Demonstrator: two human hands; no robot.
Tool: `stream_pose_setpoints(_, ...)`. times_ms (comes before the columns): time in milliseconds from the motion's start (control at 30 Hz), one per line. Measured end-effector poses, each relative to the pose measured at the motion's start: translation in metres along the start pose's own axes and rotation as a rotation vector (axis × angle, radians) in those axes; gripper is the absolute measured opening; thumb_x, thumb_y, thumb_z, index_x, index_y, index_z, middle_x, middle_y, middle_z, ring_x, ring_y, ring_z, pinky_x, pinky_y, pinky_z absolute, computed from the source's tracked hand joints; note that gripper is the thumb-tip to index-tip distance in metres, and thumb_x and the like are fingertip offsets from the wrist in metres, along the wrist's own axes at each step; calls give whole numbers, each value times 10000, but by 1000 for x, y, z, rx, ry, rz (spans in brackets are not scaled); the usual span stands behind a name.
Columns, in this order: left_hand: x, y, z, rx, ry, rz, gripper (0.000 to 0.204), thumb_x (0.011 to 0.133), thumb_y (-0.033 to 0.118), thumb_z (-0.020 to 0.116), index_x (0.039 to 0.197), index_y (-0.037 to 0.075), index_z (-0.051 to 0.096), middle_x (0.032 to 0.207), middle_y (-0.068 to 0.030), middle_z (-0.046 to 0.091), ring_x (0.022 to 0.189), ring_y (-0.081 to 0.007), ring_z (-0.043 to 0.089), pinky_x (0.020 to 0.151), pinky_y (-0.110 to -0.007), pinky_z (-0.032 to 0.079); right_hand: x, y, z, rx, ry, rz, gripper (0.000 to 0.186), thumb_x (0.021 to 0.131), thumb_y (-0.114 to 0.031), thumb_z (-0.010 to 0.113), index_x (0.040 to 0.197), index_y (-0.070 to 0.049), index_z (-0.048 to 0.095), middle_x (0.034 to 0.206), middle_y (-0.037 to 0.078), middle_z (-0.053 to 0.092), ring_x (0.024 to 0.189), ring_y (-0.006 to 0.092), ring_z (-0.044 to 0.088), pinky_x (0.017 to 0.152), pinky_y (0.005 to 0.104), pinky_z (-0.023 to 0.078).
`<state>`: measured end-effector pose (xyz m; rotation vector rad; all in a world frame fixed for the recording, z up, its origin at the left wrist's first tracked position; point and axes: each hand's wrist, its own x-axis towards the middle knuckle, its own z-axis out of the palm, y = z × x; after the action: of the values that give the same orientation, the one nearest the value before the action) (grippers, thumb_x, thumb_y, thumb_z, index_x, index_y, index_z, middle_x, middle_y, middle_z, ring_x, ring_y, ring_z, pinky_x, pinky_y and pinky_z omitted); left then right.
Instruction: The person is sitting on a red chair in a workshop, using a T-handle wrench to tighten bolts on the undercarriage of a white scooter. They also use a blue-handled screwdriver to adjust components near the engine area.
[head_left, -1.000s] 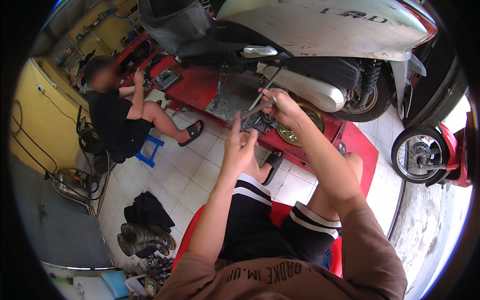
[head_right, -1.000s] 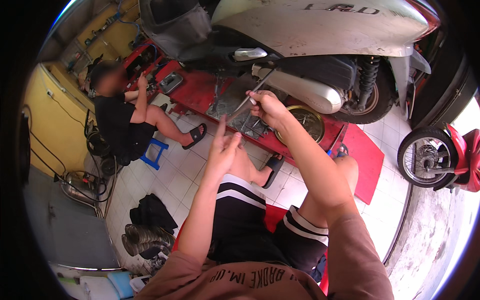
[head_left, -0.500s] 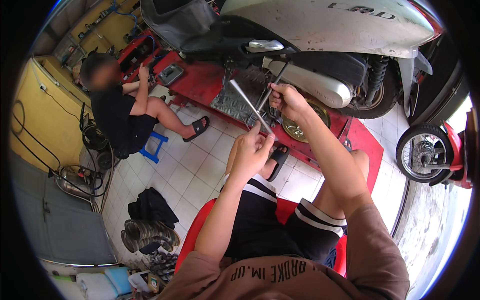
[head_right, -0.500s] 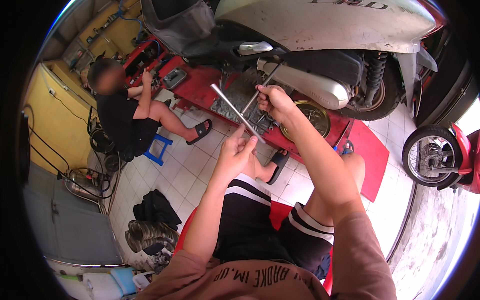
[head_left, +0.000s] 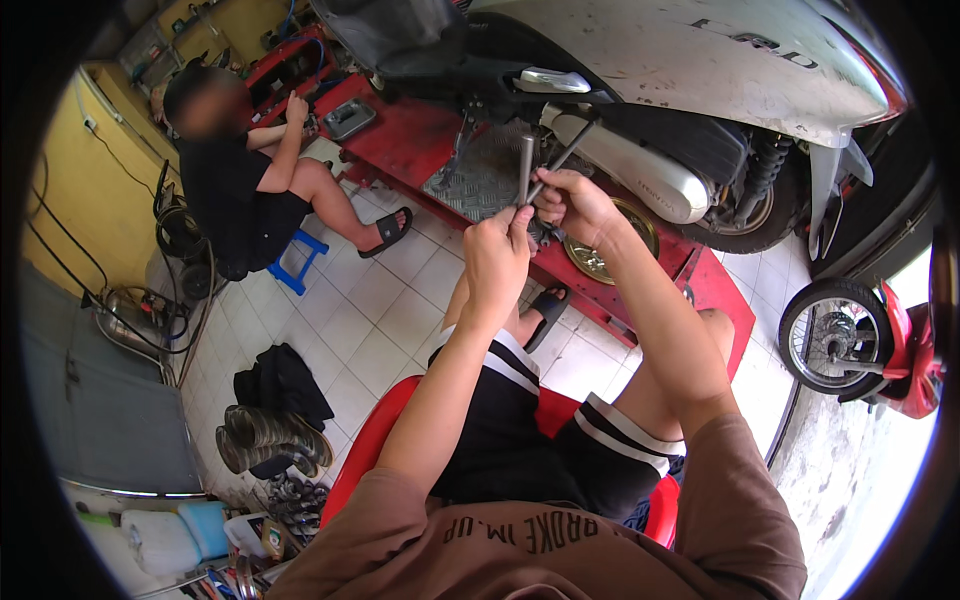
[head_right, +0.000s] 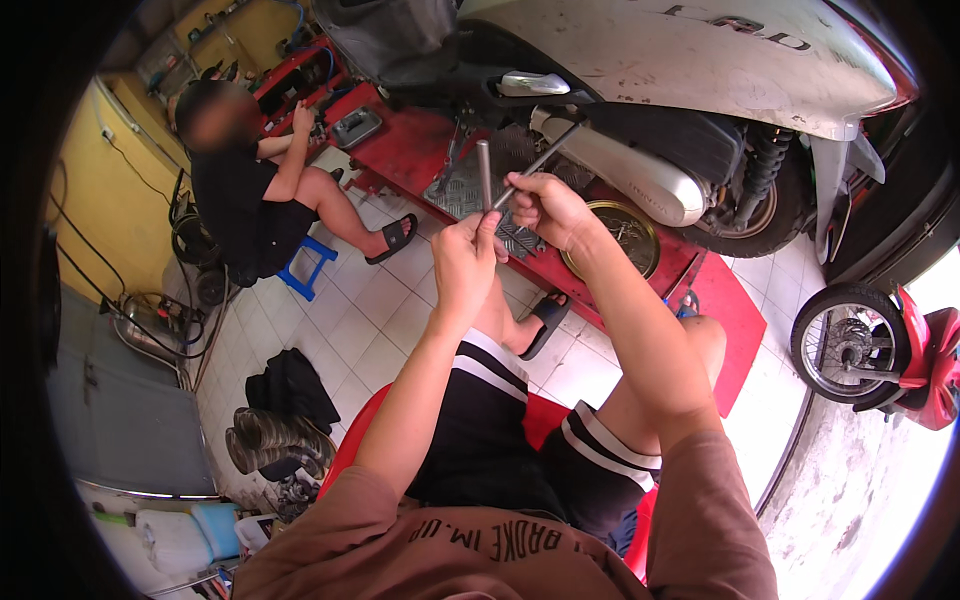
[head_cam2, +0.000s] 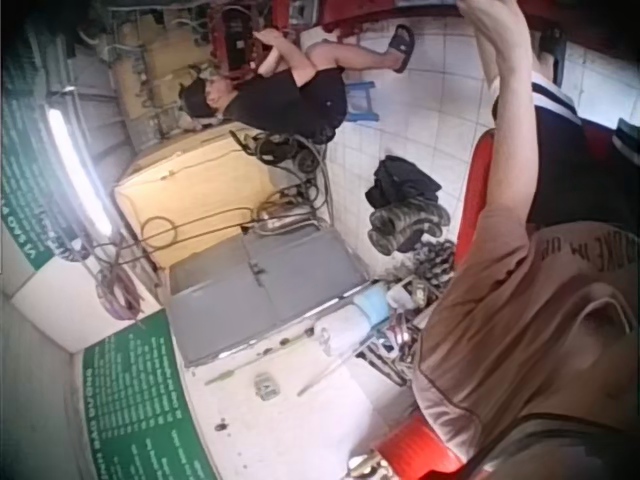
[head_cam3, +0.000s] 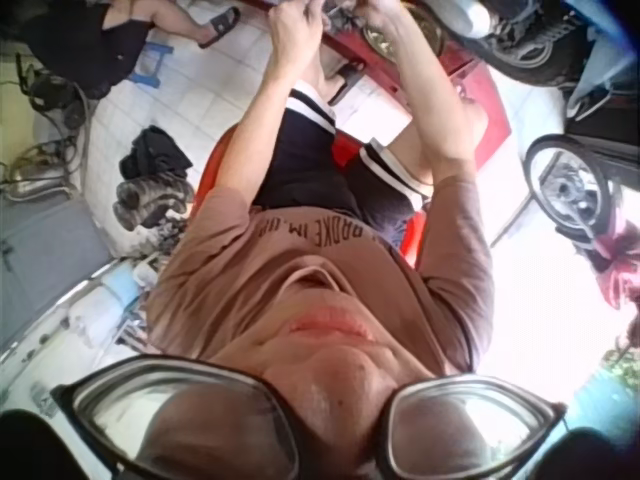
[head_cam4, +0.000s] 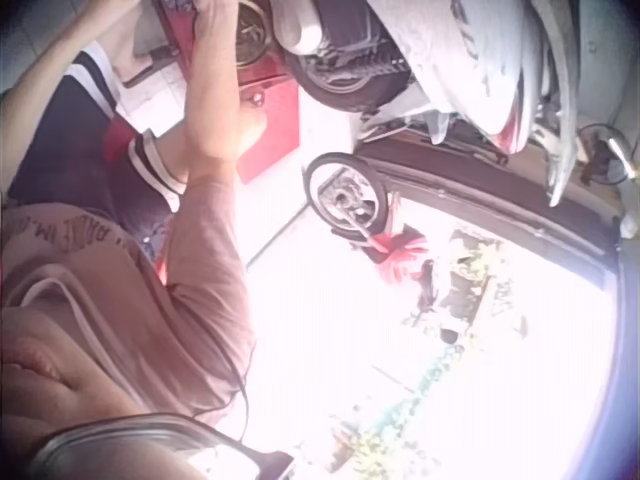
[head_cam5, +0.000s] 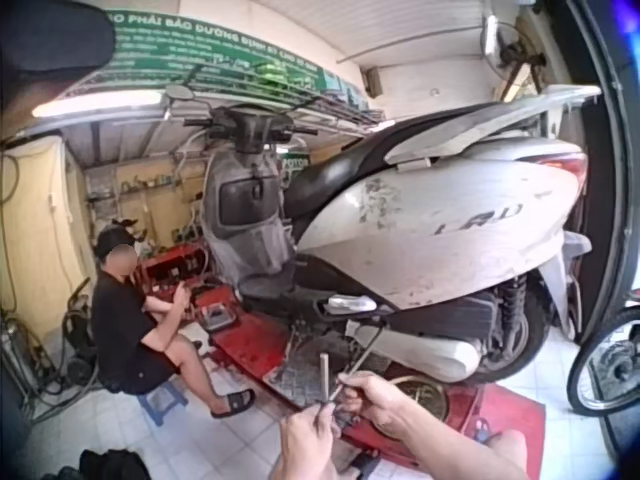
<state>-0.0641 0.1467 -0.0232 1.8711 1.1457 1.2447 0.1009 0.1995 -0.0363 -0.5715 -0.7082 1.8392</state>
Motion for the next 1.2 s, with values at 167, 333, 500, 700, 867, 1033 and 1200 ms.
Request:
stream_pose_setpoints(167, 2, 15, -12, -356, -276, -410, 467, 1012, 392, 368, 1032, 8, 632, 589, -62, 608, 430, -111, 532, 405, -207, 329, -4, 0, 3, -48, -24, -21, 171, 927, -183, 582, 909, -17, 546, 585, -6, 446, 497, 67, 319, 469, 215, 278)
stream_pose_setpoints(333, -10, 36, -26, -460, -282, -218, 518, 1022, 410, 296, 1370, 54, 439, 698, -103, 630, 469, -95, 539, 426, -194, 346, -3, 0, 8, -73, -10, -75, 192, 936, -179, 569, 826, -23, 547, 614, -11, 456, 520, 62, 330, 475, 214, 283)
stream_pose_setpoints(500, -22, 2, -11, -357, -212, -345, 481, 1016, 371, 363, 1336, 28, 471, 688, -85, 612, 461, -86, 513, 448, -205, 385, -2, 0, 8, -74, -69, -116, 190, 943, -170, 551, 822, -25, 534, 619, -9, 448, 529, 70, 326, 482, 216, 285)
stream_pose_setpoints(700, -33, 46, -15, -377, -335, -74, 498, 987, 254, 461, 1416, 26, 347, 652, -42, 575, 461, -64, 447, 452, -207, 372, -7, 7, 17, -158, 175, -96, 144, 943, -164, 543, 888, -32, 523, 606, -34, 404, 540, 64, 320, 494, 213, 278)
stream_pose_setpoints(867, -19, 14, -16, -124, -115, -272, 588, 969, 282, 503, 1442, 13, 280, 643, -45, 579, 504, -69, 509, 455, -207, 378, -6, 1, 8, -73, 55, -96, 150, 937, -162, 552, 883, -24, 527, 579, -21, 387, 521, 77, 310, 492, 220, 280)
stream_pose_setpoints(1033, -27, 46, -25, -367, -453, -264, 605, 956, 250, 532, 1456, 39, 261, 639, -42, 557, 477, -70, 485, 451, -203, 360, -6, 2, 2, -16, 125, -106, 154, 952, -151, 524, 904, -6, 504, 571, -9, 378, 498, 86, 290, 465, 226, 270)
stream_pose_setpoints(1200, -32, 47, -27, -200, -464, -391, 508, 965, 330, 510, 1345, 1, 435, 661, -86, 604, 466, -78, 480, 410, -235, 363, -15, -7, 5, -31, 90, -117, 170, 969, -169, 484, 882, -25, 505, 547, -30, 329, 484, 81, 286, 455, 227, 257)
